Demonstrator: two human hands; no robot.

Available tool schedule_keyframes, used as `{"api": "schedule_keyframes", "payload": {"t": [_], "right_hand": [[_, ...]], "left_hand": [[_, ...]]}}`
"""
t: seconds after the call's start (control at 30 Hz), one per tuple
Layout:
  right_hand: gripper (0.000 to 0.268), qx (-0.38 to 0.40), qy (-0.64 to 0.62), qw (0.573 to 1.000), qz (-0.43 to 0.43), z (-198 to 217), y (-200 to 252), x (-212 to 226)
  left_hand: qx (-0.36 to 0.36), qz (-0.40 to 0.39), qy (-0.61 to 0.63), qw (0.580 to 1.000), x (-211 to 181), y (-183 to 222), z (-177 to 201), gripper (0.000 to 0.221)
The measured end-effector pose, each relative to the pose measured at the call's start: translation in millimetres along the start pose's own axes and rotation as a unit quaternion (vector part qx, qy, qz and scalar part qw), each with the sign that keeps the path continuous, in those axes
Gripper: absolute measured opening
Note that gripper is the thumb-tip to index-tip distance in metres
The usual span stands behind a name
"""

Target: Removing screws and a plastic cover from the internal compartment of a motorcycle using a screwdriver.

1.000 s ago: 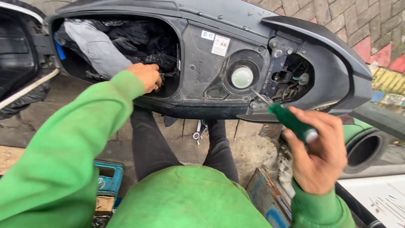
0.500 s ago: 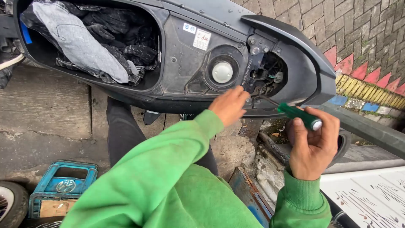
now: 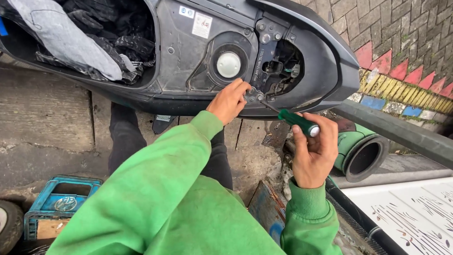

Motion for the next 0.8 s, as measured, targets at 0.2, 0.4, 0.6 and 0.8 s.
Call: {"api": "schedule_keyframes", "payload": {"t": [0.2, 0.4, 0.6, 0.8], "right_hand": [[0.027, -0.024, 0.025, 0.999, 0.010, 17, 0, -11], [0.025, -0.031, 0.013, 0.999, 0.022, 14, 9, -15], [0.025, -0.037, 0.019, 0.998, 0.037, 16, 10, -14], [0.025, -0.042, 0.014, 0.998, 0.039, 15, 12, -14]], "left_hand": [[-0.008, 0.010, 0.006, 1.000, -13, -3, 10, 0.040], [-0.008, 0.015, -0.015, 1.000, -15, -3, 7, 0.039], [-0.016, 0.013, 0.002, 1.000, -16, -2, 9, 0.038], [-0.030, 0.004, 0.011, 0.999, -14, -1, 9, 0.039]]}}
Point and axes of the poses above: each hand's wrist, its own y-axis away from the middle knuckle, its own z-axis out of the back of the hand, x = y × z, the point moved 6 cm from there along -y, towards the middle knuckle, and after that the axes turned 5 degrees about -z, right-handed, at the moved point
